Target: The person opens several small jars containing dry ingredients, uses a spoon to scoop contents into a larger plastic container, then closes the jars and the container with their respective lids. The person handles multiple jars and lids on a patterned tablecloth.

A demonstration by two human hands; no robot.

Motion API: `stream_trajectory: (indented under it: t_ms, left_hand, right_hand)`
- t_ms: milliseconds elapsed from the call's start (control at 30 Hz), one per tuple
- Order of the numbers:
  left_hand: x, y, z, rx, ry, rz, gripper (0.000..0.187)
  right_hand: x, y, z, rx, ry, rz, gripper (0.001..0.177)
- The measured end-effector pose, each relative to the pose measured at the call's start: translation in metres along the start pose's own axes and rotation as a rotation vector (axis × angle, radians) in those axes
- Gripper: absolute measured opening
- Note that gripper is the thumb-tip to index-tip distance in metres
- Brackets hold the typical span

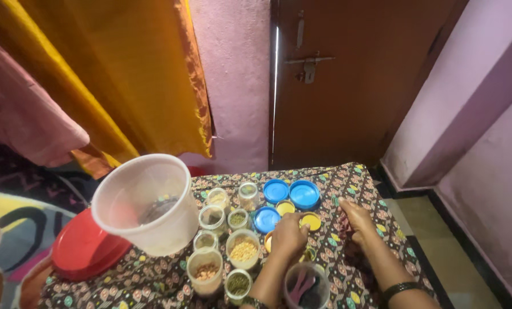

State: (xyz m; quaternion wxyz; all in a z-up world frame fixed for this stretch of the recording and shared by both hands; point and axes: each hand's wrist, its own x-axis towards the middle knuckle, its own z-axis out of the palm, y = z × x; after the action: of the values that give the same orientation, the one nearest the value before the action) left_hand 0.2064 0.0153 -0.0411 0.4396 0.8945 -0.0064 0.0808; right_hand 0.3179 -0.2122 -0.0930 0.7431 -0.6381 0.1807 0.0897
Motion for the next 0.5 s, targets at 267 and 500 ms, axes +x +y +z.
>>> stream_trajectory:
  t_ms: [267,500]
  left_hand:
    - [0.071,-0.03,0.037,0.371,-0.074,0.148,0.019]
    - [0.098,-0.051,0.061,0.678,-0.08,0.354,0.018]
  right_hand:
    - [0.051,0.012,0.014,-0.108,-0.006,0.063,0.027]
    - [0.074,0.027,0.018,-0.02,-0.158,0.08,0.037]
